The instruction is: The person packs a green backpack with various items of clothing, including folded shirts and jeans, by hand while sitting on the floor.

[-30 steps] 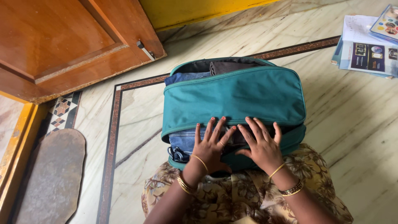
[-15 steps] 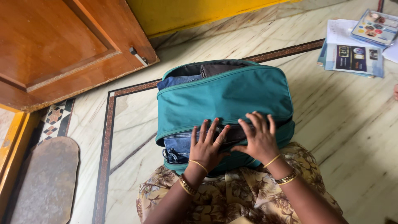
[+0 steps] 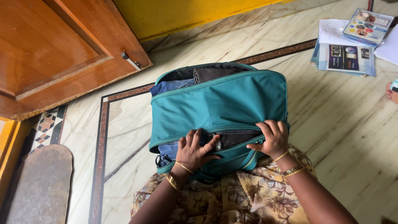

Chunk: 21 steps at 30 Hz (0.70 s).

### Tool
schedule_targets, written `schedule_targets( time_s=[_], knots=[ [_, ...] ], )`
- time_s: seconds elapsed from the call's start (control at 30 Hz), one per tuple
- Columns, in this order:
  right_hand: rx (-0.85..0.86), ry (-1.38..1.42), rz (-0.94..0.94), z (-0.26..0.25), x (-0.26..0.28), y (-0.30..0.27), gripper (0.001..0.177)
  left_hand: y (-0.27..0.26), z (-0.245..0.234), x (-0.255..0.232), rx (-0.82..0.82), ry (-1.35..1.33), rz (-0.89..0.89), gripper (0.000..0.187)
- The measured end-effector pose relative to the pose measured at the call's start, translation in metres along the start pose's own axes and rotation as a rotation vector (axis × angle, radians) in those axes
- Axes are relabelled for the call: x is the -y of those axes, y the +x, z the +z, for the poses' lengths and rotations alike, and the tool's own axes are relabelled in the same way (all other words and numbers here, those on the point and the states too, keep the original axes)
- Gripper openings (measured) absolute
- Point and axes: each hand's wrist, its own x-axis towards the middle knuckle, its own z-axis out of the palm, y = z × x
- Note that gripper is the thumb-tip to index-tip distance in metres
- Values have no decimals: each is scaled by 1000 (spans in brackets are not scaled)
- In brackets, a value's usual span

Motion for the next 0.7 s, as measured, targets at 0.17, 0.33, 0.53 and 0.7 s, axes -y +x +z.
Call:
schedule_targets(
  time_s=[0.17,0.33,0.53,0.7],
  knots=[
    [12,8,-10,13,-11,-1,85,2,7,6,-28,54,69,84],
    [43,16,51,-6,5,-7,81,-6,-25,-3,113,-41,-23,89],
    [153,51,30,-27,26,10,72,-63,-57,56,348,-99,-192,103],
    [296,197,-140,-31,67,52,83,-94,-38,74,111,-110,-189,100]
  ],
)
